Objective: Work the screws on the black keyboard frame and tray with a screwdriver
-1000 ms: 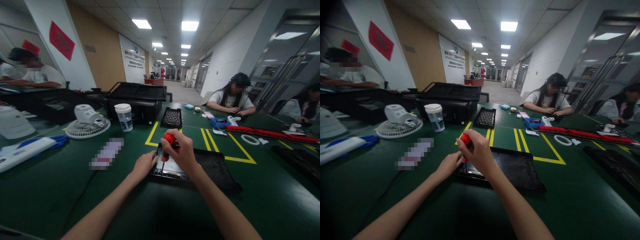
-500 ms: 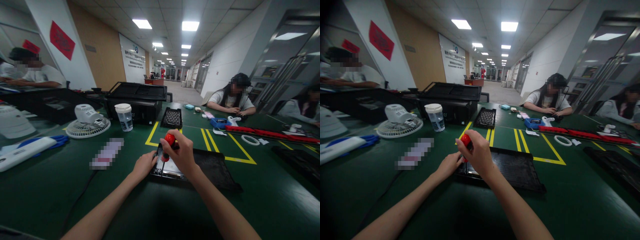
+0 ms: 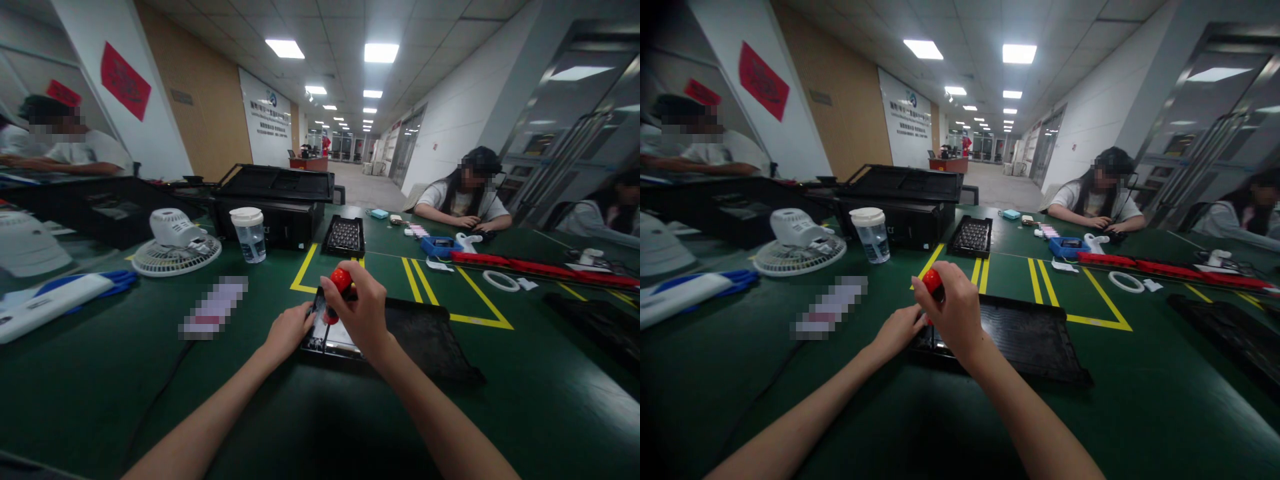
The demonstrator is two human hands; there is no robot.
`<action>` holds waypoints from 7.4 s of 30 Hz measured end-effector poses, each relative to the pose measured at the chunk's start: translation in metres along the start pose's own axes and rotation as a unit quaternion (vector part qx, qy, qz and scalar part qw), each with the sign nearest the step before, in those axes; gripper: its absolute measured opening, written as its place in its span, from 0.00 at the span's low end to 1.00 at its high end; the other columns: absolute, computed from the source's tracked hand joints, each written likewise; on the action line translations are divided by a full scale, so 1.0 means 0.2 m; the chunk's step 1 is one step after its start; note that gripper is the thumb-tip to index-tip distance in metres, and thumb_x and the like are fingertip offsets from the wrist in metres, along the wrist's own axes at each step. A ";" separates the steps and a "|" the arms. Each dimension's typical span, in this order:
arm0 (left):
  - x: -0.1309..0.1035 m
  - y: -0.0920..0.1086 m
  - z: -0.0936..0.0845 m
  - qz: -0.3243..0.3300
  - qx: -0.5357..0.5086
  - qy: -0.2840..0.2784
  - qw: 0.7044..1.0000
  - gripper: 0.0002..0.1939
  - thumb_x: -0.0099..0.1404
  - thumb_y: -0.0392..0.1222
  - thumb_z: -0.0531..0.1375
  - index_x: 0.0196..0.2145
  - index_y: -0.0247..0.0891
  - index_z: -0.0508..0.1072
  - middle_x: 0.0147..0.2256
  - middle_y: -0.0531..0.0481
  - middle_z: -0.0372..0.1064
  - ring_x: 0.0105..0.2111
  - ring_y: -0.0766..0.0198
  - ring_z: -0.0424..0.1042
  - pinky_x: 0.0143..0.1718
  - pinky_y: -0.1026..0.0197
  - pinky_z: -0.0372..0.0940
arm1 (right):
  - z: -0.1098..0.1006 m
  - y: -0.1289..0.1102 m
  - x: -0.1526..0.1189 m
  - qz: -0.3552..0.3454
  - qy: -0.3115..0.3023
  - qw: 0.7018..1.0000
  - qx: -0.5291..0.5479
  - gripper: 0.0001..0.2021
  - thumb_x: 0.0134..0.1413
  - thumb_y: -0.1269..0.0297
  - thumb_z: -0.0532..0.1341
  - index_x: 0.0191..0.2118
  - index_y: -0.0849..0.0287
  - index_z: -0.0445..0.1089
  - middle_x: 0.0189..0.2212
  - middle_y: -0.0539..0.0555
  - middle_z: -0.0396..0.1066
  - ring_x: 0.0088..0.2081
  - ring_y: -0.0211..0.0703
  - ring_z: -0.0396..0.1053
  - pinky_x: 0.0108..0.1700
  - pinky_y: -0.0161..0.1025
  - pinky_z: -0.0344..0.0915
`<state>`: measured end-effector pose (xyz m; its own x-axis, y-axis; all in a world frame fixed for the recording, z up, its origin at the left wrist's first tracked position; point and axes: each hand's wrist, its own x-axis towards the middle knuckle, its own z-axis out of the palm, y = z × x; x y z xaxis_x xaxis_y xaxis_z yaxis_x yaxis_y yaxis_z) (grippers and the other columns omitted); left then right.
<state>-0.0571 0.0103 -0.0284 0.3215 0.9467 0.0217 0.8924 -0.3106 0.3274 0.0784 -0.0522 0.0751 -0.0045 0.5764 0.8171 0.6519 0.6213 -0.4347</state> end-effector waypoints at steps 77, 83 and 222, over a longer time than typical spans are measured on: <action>0.01 -0.01 0.02 0.008 0.004 0.007 1.000 0.15 0.65 0.47 0.46 0.45 0.42 0.66 0.39 0.46 0.71 0.36 0.60 0.71 0.34 0.63 0.60 | 0.00 0.09 0.05 0.183 -0.222 0.737 0.612 0.11 0.56 0.63 0.47 0.40 0.60 0.62 0.30 0.53 0.63 0.28 0.38 0.63 0.32 0.38 0.60; 0.00 -0.01 0.02 0.007 0.006 0.008 1.000 0.15 0.64 0.47 0.46 0.45 0.42 0.65 0.38 0.46 0.71 0.35 0.60 0.71 0.33 0.63 0.60 | -0.01 0.09 0.05 0.188 -0.234 0.729 0.615 0.10 0.56 0.62 0.49 0.39 0.60 0.63 0.31 0.53 0.64 0.29 0.39 0.64 0.34 0.38 0.61; 0.01 0.01 0.03 0.003 -0.022 0.001 1.000 0.16 0.65 0.46 0.47 0.46 0.41 0.65 0.42 0.46 0.70 0.40 0.58 0.70 0.38 0.62 0.61 | -0.19 0.01 0.10 0.104 -0.243 0.931 0.252 0.08 0.55 0.60 0.54 0.31 0.59 0.59 0.28 0.49 0.60 0.31 0.35 0.60 0.30 0.32 0.59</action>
<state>-0.0524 0.0104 -0.0323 0.3266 0.9448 0.0267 0.8750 -0.3129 0.3693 0.1088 -0.0597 0.1041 -0.3406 0.8081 0.4806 0.2386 0.5687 -0.7871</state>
